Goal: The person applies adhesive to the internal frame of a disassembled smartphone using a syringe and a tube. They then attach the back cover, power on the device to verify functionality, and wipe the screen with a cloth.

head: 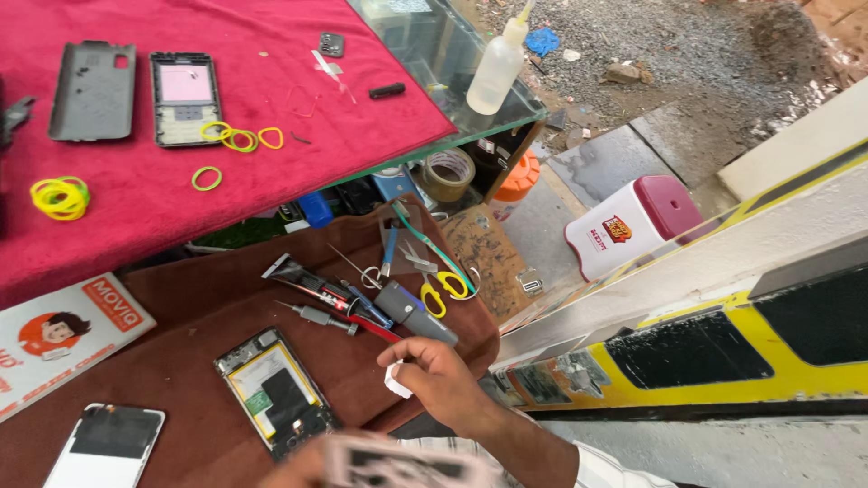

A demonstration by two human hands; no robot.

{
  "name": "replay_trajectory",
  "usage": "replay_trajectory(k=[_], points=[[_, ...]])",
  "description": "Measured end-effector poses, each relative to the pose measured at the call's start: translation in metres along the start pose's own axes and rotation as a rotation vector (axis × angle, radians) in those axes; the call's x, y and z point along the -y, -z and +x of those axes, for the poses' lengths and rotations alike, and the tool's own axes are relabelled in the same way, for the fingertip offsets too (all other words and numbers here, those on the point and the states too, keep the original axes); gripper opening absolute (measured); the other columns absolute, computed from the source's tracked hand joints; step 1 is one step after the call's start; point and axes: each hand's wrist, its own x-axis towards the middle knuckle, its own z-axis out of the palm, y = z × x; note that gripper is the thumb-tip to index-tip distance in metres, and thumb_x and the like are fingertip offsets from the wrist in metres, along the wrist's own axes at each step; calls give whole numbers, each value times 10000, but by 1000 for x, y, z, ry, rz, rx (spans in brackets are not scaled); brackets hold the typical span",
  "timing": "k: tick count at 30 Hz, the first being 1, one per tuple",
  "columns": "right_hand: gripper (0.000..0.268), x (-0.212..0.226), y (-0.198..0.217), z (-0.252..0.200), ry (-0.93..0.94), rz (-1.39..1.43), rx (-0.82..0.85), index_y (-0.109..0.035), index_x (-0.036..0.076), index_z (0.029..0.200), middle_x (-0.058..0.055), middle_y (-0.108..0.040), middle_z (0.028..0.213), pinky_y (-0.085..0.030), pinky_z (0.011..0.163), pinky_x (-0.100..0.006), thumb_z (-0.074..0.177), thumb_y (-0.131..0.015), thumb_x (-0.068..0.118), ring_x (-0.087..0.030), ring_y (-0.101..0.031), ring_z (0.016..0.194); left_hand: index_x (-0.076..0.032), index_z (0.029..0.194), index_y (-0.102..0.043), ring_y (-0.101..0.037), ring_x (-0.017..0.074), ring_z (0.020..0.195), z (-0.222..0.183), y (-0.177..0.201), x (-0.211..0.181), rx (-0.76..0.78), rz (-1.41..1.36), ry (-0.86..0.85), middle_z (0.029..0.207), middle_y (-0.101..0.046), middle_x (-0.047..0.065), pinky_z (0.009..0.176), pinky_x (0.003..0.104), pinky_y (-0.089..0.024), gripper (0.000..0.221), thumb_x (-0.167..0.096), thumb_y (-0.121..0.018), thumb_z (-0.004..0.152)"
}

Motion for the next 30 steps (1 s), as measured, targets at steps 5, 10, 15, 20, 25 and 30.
replay_trajectory(k=[5,10,15,20,25,30], points=[[218,-2,-8,-3,19,-44,68,-671,-17,1155,24,-652,865,-471,671,-201,967,-618,79,-22,-567,768,3,1297,-496,-739,237,1040,-9,-20,1,132,-34,79,1139,-728,225,949,419,-591,605,-39,-772,761],[276,1,-7,-2,91,-181,33,-679,-26,1212,18,-576,874,-416,626,-202,961,-690,89,-26,-499,740,6,1302,-486,-739,257,1042,10,-40,-4,275,-66,74,1138,-733,232,941,433,-596,611,-4,-766,759],[499,15,-11,-3,192,-181,50,-550,49,1405,-2,-650,1084,-515,778,-207,918,-647,103,-32,-600,903,9,1307,-475,-739,276,1045,0,-47,-13,246,-62,28,1136,-738,238,932,446,-600,619,30,-761,758],[597,9,-11,-5,470,-283,-47,-443,7,1515,-117,-520,1393,-438,1077,-349,992,-666,191,-190,-500,1263,-14,1320,-475,-755,269,994,7,-26,-30,-55,-74,82,1099,-752,231,889,445,-619,653,72,-725,722],[576,-20,-10,-10,-238,882,605,-390,-19,1479,-157,-536,1359,-491,1122,-437,1118,-638,355,-268,-577,1258,44,1305,-441,-730,250,1040,15,-20,-7,-66,52,-72,1135,-716,226,921,405,-598,603,45,-739,780],[762,-8,-19,-20,-459,890,715,-340,138,1704,-144,-575,1432,-544,1051,-496,1009,-641,215,-283,-625,1250,10,1362,-466,-758,253,1004,14,-15,-2,-133,235,169,1125,-733,228,842,425,-621,605,-29,-723,817]])
